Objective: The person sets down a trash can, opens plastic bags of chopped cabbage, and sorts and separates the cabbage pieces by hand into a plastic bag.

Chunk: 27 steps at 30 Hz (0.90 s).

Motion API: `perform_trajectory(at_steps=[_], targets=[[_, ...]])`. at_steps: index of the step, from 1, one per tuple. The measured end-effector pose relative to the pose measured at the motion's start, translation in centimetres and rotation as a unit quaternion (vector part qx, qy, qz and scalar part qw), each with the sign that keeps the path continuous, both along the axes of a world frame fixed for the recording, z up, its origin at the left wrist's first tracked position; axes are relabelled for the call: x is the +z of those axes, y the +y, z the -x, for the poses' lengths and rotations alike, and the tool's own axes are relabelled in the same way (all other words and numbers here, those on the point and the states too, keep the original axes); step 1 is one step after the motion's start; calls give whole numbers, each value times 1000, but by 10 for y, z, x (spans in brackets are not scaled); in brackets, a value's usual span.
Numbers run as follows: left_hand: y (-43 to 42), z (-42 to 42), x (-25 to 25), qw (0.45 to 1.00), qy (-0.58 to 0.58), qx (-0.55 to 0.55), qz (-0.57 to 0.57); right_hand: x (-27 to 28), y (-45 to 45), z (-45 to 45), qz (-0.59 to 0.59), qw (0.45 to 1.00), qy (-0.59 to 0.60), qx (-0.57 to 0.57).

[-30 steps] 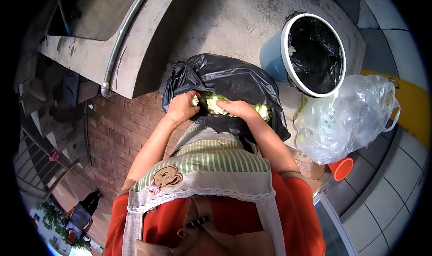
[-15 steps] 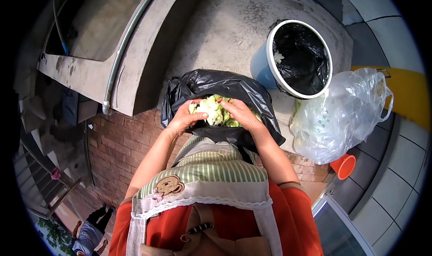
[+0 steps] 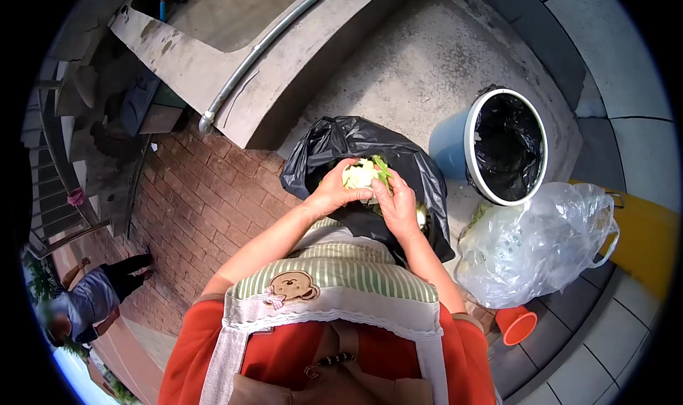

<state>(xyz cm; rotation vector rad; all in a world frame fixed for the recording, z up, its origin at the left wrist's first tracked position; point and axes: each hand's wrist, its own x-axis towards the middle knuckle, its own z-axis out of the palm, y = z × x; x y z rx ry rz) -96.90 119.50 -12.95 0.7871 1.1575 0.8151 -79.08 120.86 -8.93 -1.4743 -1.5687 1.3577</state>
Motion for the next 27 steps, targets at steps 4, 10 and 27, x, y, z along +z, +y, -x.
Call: perform_trajectory(at_steps=[4,10,27], targets=[[-4,-13,24,997,-47,28,60,14,5,-5,-115,989,-93,21],[-12,-29,38,987,-87,59,120,-5,-1,-27,-32,998,16,-53],[-29,-57,59,936,-285,145,147,43,-4,-72,-55,986,96,126]])
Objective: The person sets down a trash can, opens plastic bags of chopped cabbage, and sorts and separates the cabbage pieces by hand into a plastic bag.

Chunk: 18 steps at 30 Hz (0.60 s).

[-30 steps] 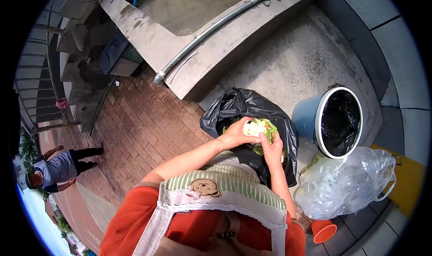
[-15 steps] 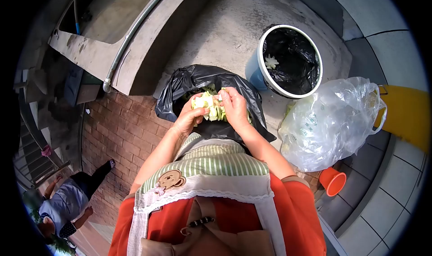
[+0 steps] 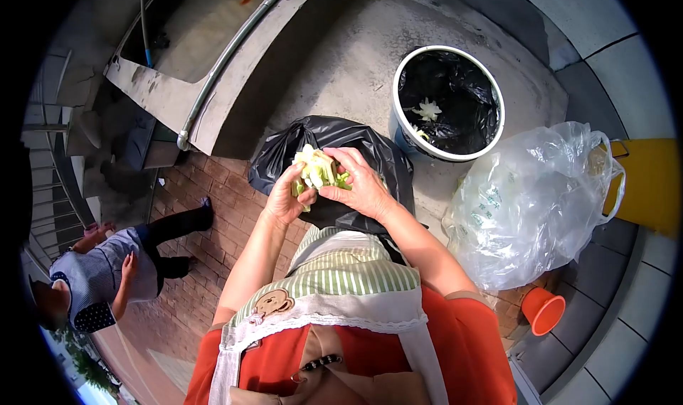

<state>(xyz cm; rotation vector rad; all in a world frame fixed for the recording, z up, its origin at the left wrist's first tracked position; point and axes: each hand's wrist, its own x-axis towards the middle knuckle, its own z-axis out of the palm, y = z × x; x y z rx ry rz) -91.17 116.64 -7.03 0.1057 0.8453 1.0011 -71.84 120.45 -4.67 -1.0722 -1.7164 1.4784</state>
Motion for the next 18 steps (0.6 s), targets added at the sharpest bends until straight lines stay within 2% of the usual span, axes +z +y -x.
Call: perform_trajectory(at_steps=[3,6,7,15,18], targets=[[2,-9,0,1000,2,-13,2,-15,2,-4,-120,992,-2,-41],[3,-13,-12,997,-49,-45,46,-21,-2,-9,-119,990,-42,-56],[2,-14,-15,996,-61,-43,55,-25,-3,-5,-157,983,-42,-80],[3,-4,-39,986,-146,-37,76,-27,6,12,-133,983,-68,-108],[2,3,-50,981,-173,-46,72,-35,9,14,-123,985,-45,-113]])
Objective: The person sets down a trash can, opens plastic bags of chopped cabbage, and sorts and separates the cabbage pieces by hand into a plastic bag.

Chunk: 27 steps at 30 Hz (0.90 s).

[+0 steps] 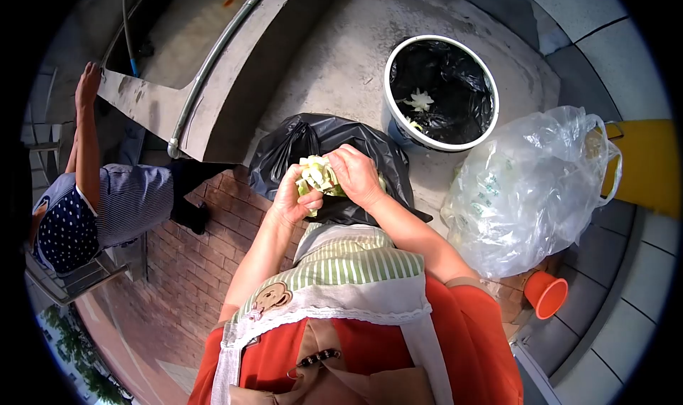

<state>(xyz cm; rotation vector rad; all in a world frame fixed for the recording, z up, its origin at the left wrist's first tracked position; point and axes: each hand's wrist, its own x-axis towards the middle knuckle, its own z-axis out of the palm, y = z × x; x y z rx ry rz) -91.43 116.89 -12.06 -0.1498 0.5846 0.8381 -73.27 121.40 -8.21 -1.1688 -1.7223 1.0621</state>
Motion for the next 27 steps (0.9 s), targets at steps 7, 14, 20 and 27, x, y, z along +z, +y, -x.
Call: perform_trajectory(at_steps=[7,14,20,27], targets=[[-5,5,-4,999,-49,4,10,-6,7,1,23,998,-25,49],[3,-7,12,996,-84,35,8,-22,4,-8,189,973,106,75],[16,-8,18,999,-36,-10,24,3,-3,-17,147,982,46,105],[22,-12,13,994,38,-102,33,17,3,-24,105,985,-42,132]])
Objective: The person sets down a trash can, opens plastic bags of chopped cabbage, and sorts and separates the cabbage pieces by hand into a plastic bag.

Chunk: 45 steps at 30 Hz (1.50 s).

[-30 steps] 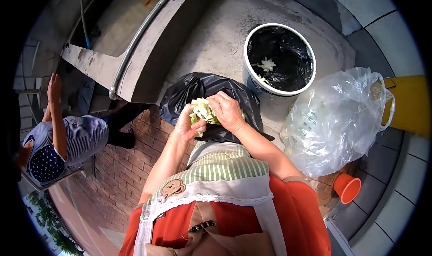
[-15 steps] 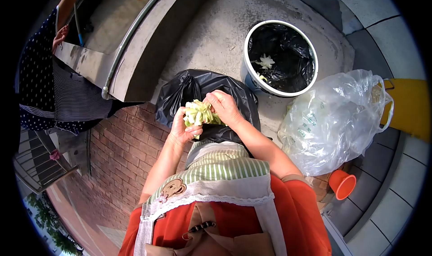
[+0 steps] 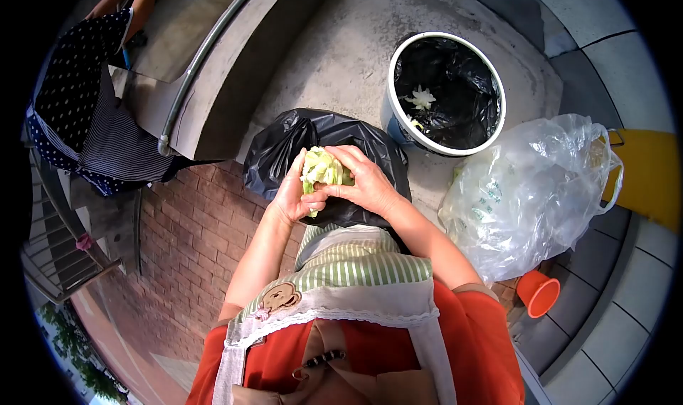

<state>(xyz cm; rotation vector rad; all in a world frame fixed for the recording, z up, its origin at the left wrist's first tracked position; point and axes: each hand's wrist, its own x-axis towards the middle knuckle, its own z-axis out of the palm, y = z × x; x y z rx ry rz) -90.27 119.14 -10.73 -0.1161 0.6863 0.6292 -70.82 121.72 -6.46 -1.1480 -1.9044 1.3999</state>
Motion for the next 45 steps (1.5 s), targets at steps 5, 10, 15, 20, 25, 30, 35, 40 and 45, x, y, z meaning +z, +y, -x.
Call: perform_trajectory(at_steps=[5,10,15,20,25,30,35,40,45], targets=[[-7,-7,3,971,220,-64,-65,-10,0,-7,-19,997,-25,-66],[-8,-25,23,906,296,44,-300,3,0,-2,30,993,-67,-88],[-7,-21,18,921,288,29,-263,6,1,1,-69,982,-144,-96],[-8,-26,25,940,255,66,-215,-5,5,6,-108,984,-68,-126],[-11,-18,13,951,233,62,-194,-19,4,8,-40,987,-4,-154],[-15,-14,2,977,69,139,-150,-29,3,14,383,845,321,-189],[-10,-9,5,945,226,145,-189,-65,3,6,164,967,91,-172],[-14,-11,1,905,330,104,-248,-23,10,9,47,994,23,-100],[-12,-14,-8,909,300,67,-282,-30,19,12,106,993,5,-41]])
